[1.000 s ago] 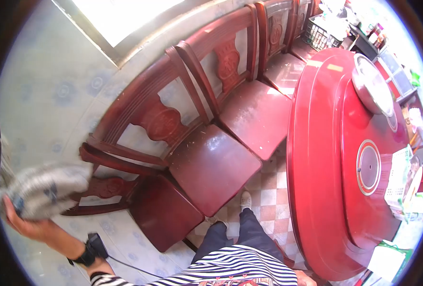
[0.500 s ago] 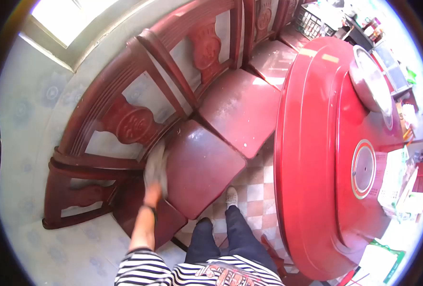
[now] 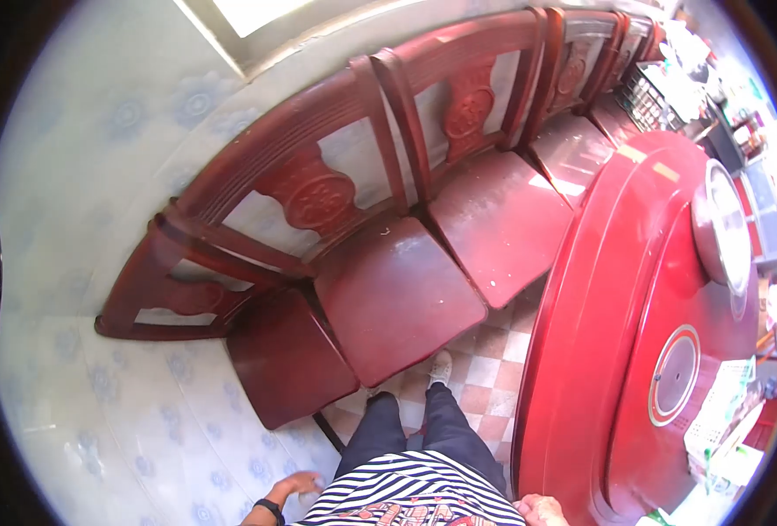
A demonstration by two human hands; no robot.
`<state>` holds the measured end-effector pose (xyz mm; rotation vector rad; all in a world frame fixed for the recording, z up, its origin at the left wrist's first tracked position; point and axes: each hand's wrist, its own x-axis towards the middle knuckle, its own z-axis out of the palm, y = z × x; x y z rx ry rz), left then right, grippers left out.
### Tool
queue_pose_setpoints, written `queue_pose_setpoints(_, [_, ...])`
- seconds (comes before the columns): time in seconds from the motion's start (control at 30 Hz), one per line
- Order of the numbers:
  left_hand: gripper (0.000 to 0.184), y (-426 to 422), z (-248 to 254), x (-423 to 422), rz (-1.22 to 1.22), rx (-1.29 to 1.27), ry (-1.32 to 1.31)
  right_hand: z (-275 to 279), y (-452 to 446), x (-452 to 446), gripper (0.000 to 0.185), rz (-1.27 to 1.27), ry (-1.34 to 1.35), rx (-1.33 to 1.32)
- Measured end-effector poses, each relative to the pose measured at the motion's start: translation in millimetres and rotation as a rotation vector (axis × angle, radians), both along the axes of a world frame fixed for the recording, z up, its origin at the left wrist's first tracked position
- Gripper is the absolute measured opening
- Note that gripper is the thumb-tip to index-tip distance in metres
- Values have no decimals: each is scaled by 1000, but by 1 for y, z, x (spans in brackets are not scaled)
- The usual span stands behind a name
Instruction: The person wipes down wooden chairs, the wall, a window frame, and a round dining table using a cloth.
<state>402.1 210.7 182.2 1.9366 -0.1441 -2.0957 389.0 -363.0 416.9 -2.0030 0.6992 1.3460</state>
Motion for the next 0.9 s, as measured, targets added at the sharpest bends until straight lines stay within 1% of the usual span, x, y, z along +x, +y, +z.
queue_pose_setpoints(0.03, [59, -10, -3, 10, -38, 5, -191, 16, 7, 19, 31, -94, -28, -12])
queue_pose_setpoints(0.07, [53, -24, 2, 32, -3, -56, -332, 15, 3, 22, 29, 2, -108, 5])
queue_pose_setpoints(0.1, [47, -40, 14, 56, 1, -41, -454, 17, 2, 27, 26, 57, -165, 5])
queue_pose_setpoints(0.13, [44, -58, 29, 82, 51, 18, -505, 20, 4, 32, 23, 120, -221, 9])
queue_pose_setpoints(0.17, [43, -60, 20, 93, 94, -9, -621, 17, 5, 28, 21, 49, -293, 26])
queue_pose_setpoints(0.2, [42, -77, 44, 121, 162, 25, -672, 14, 7, 24, 18, -24, -366, 49])
queue_pose_setpoints(0.23, [42, -86, 59, 138, 306, -12, -774, 17, 11, 28, 18, -26, -386, 76])
queue_pose_setpoints(0.3, [44, -103, 90, 166, 572, -79, -871, 30, 20, 39, 22, -30, -347, 81])
queue_pose_setpoints(0.33, [44, -110, 102, 177, 586, -68, -891, 36, 25, 45, 24, -33, -310, 61])
queue_pose_setpoints(0.37, [44, -116, 111, 186, 696, -86, -887, 35, 28, 47, 26, -10, -355, 66])
queue_pose_setpoints(0.4, [45, -121, 119, 194, 804, -108, -879, 36, 31, 51, 26, -24, -346, 65])
queue_pose_setpoints(0.43, [45, -122, 125, 202, 814, -109, -892, 36, 32, 55, 27, -12, -389, 87])
queue_pose_setpoints(0.47, [44, -122, 130, 209, 945, -187, -891, 37, 33, 58, 27, -3, -430, 108])
queue_pose_setpoints(0.5, [42, -123, 139, 218, 1072, -270, -885, 41, 34, 63, 27, 20, -406, 90])
queue_pose_setpoints(0.53, [40, -125, 162, 233, 1131, -258, -910, 40, 34, 66, 27, 22, -417, 88])
queue_pose_setpoints(0.6, [38, -118, 185, 261, 1247, -318, -1003, 36, 35, 66, 26, 73, -536, 78])
queue_pose_setpoints(0.67, [35, -115, 230, 290, 1280, -393, -1214, 36, 35, 69, 24, 108, -545, 42])
queue_pose_setpoints(0.73, [34, -104, 260, 318, 1436, -502, -1395, 39, 37, 70, 24, 83, -558, 35])
queue_pose_setpoints(0.8, [33, -90, 284, 345, 1524, -488, -1693, 42, 37, 69, 24, 82, -577, 33])
queue_pose_setpoints(0.87, [33, -70, 300, 378, 1493, -427, -1861, 37, 37, 61, 25, 49, -569, 3])
queue_pose_setpoints(0.9, [34, -64, 305, 399, 1429, -387, -1953, 33, 37, 55, 25, 17, -513, 0])
